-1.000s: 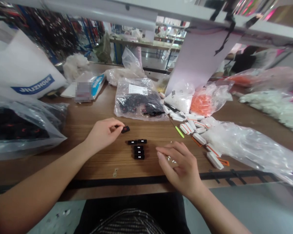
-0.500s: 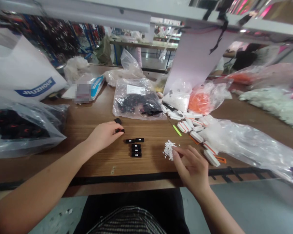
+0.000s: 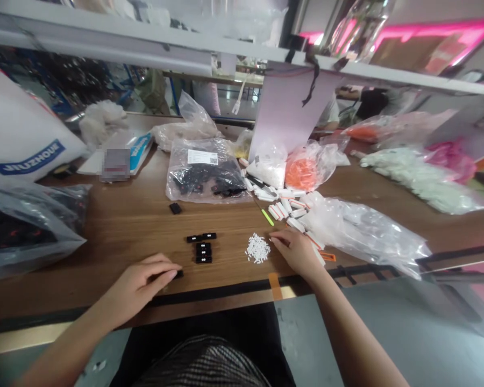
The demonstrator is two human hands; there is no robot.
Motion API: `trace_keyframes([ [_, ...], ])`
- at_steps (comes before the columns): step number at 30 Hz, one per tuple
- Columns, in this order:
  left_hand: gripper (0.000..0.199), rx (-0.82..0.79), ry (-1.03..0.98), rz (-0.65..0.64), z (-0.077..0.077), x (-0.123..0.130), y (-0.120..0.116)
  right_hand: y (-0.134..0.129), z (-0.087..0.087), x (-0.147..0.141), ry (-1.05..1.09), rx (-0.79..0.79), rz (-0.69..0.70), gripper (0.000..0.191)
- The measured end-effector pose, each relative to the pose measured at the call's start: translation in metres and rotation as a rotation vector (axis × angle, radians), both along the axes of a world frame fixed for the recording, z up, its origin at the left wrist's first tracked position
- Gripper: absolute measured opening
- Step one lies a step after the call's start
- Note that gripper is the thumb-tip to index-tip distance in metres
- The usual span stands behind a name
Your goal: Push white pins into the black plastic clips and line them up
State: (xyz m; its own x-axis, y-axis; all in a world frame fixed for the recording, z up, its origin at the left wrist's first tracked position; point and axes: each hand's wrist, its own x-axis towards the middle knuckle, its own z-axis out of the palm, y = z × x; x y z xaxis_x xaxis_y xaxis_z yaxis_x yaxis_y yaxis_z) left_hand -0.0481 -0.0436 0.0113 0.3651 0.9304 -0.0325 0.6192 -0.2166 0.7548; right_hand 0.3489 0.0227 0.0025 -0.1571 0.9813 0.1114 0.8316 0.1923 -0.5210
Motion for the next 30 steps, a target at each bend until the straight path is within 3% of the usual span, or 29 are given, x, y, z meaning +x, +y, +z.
trace_keyframes([
  [3, 0.028, 0.033, -0.039, 0.073, -0.004, 0.015, -0.008, 0.005, 0.002, 0.000, -0.002, -0.021, 0.053, 0.026],
  [7, 0.027, 0.053, -0.022, 0.072, -0.004, 0.024, -0.011, 0.008, 0.000, 0.001, 0.027, -0.029, 0.079, 0.023],
  [15, 0.026, 0.161, -0.048, 0.116, -0.010, 0.024, -0.016, -0.001, -0.013, -0.008, 0.090, 0.042, -0.036, 0.026],
  [20, 0.023, 0.130, -0.069, 0.094, -0.006, 0.024, -0.019, -0.004, -0.014, -0.010, 0.097, 0.042, -0.085, 0.027],
  [25, 0.034, 0.145, -0.006, 0.089, -0.006, 0.026, -0.019, -0.004, -0.015, -0.009, 0.098, 0.045, -0.093, 0.029],
  [30, 0.036, 0.111, -0.085, 0.070, -0.008, 0.022, -0.020, -0.002, -0.022, -0.003, 0.084, 0.027, -0.101, 0.031],
])
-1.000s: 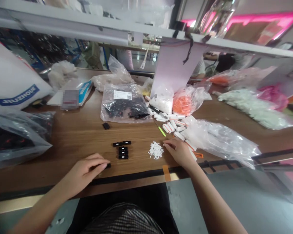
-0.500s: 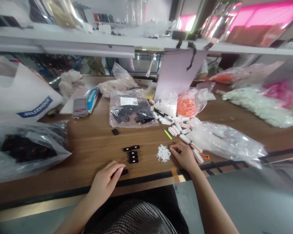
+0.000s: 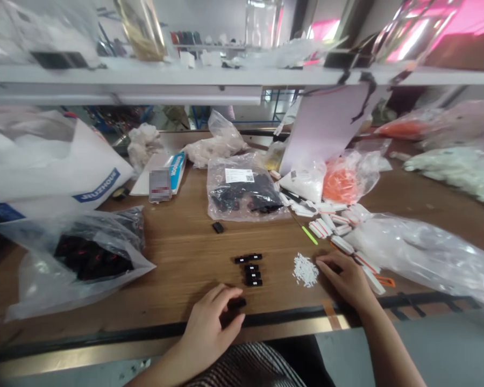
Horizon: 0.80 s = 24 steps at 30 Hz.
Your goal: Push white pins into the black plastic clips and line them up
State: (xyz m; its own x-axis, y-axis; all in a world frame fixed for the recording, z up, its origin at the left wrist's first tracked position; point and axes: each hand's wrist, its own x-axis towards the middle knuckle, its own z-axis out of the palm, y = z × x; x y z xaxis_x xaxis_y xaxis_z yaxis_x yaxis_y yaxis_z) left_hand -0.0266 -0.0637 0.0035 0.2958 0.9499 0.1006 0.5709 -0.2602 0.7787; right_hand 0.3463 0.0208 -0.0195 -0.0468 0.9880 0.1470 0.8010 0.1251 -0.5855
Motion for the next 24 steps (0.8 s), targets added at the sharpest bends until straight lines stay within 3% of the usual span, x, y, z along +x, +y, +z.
trace_keyframes([
  [17, 0.034, -0.085, -0.048, 0.014, 0.004, -0.001, 0.009, 0.000, -0.016, 0.010, -0.075, 0.114, -0.044, 0.039],
  [24, 0.036, -0.071, -0.080, 0.047, 0.005, 0.000, 0.009, 0.004, -0.014, 0.012, -0.022, 0.074, -0.024, 0.030],
])
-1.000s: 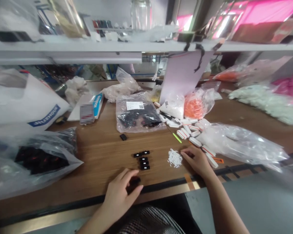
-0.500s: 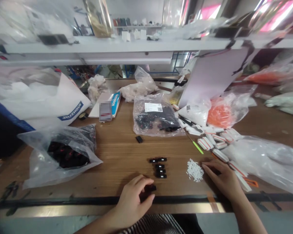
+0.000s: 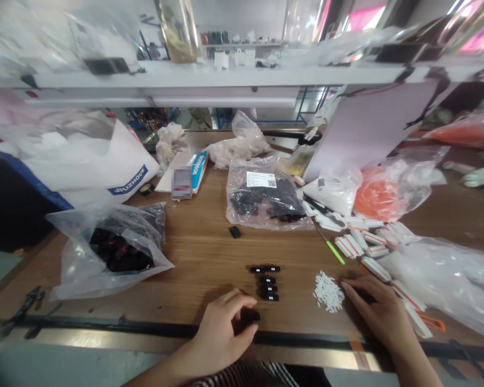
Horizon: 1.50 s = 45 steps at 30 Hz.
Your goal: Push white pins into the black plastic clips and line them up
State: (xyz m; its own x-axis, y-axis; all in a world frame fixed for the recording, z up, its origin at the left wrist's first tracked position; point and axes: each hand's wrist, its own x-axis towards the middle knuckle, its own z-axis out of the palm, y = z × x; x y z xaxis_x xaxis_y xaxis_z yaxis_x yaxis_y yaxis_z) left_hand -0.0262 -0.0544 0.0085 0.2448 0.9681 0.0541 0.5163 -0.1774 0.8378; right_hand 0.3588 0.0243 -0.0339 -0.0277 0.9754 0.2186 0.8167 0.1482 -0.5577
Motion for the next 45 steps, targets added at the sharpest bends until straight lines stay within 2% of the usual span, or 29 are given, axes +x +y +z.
trace_keyframes([
  [4, 0.035, 0.020, 0.002, 0.018, -0.002, 0.000, -0.002, 0.002, 0.000, 0.004, 0.020, -0.074, -0.002, 0.031],
  [9, 0.034, 0.046, 0.011, 0.011, -0.002, -0.003, -0.008, 0.003, -0.003, 0.010, 0.012, -0.070, -0.016, 0.037],
  [14, 0.032, 0.058, 0.036, 0.073, -0.003, 0.001, -0.014, 0.003, 0.004, 0.005, 0.011, -0.077, -0.013, 0.038],
  [18, 0.022, 0.030, 0.033, 0.059, -0.002, 0.011, -0.014, 0.004, 0.008, 0.002, 0.009, -0.076, -0.008, 0.038],
  [23, 0.016, 0.111, 0.053, -0.023, -0.003, 0.033, -0.012, 0.005, 0.007, 0.002, 0.017, -0.073, 0.005, 0.038],
  [29, 0.012, 0.178, 0.112, -0.057, -0.012, 0.053, -0.019, 0.005, 0.006, 0.003, 0.012, -0.077, 0.001, 0.038],
  [40, 0.017, 0.214, 0.090, -0.019, -0.010, 0.053, -0.019, 0.005, -0.001, 0.008, -0.001, -0.079, 0.004, 0.037],
  [45, 0.018, 0.215, 0.079, -0.031, -0.012, 0.052, -0.019, 0.004, 0.001, 0.008, 0.022, -0.091, -0.009, 0.038],
])
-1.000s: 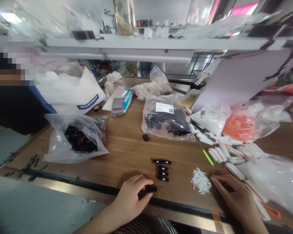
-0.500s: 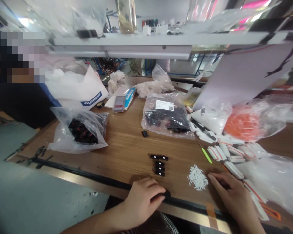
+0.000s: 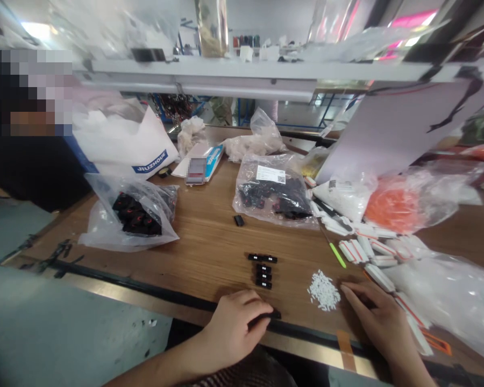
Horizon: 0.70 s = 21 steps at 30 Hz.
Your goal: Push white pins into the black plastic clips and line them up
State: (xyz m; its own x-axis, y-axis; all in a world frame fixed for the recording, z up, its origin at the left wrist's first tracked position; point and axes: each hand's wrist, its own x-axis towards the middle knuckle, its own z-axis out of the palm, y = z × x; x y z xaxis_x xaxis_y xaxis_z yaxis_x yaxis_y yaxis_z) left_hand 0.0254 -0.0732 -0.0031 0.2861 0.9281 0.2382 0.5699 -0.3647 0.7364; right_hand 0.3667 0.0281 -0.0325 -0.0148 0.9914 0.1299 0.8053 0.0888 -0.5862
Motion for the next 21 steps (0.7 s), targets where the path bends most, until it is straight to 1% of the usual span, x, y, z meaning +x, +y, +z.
trace_keyframes([
  [4, 0.016, 0.004, -0.003, -0.008, -0.002, 0.000, 0.000, -0.001, 0.004, -0.003, -0.002, -0.021, -0.009, 0.041],
  [7, 0.016, 0.007, -0.003, -0.001, -0.003, -0.001, -0.001, 0.000, 0.004, -0.002, -0.012, -0.006, -0.013, 0.041],
  [10, 0.017, 0.008, -0.008, 0.004, -0.004, -0.001, -0.001, 0.004, 0.004, 0.001, -0.043, 0.002, 0.019, 0.037],
  [13, 0.014, -0.009, -0.021, 0.009, -0.004, -0.002, 0.000, 0.003, 0.015, -0.004, -0.106, 0.025, 0.033, 0.038],
  [15, 0.011, -0.036, -0.033, 0.017, -0.004, -0.003, -0.001, -0.005, 0.029, -0.017, -0.132, 0.086, 0.012, 0.039],
  [17, 0.012, -0.053, -0.052, 0.010, -0.004, -0.003, -0.001, -0.017, 0.046, -0.040, -0.119, 0.137, 0.034, 0.032],
  [19, 0.014, -0.055, -0.068, -0.002, -0.004, -0.003, 0.000, -0.031, 0.059, -0.070, -0.030, 0.137, 0.155, 0.023],
  [21, 0.014, -0.062, -0.065, -0.001, -0.005, -0.003, 0.000, -0.046, 0.065, -0.100, 0.051, 0.135, 0.279, 0.017],
])
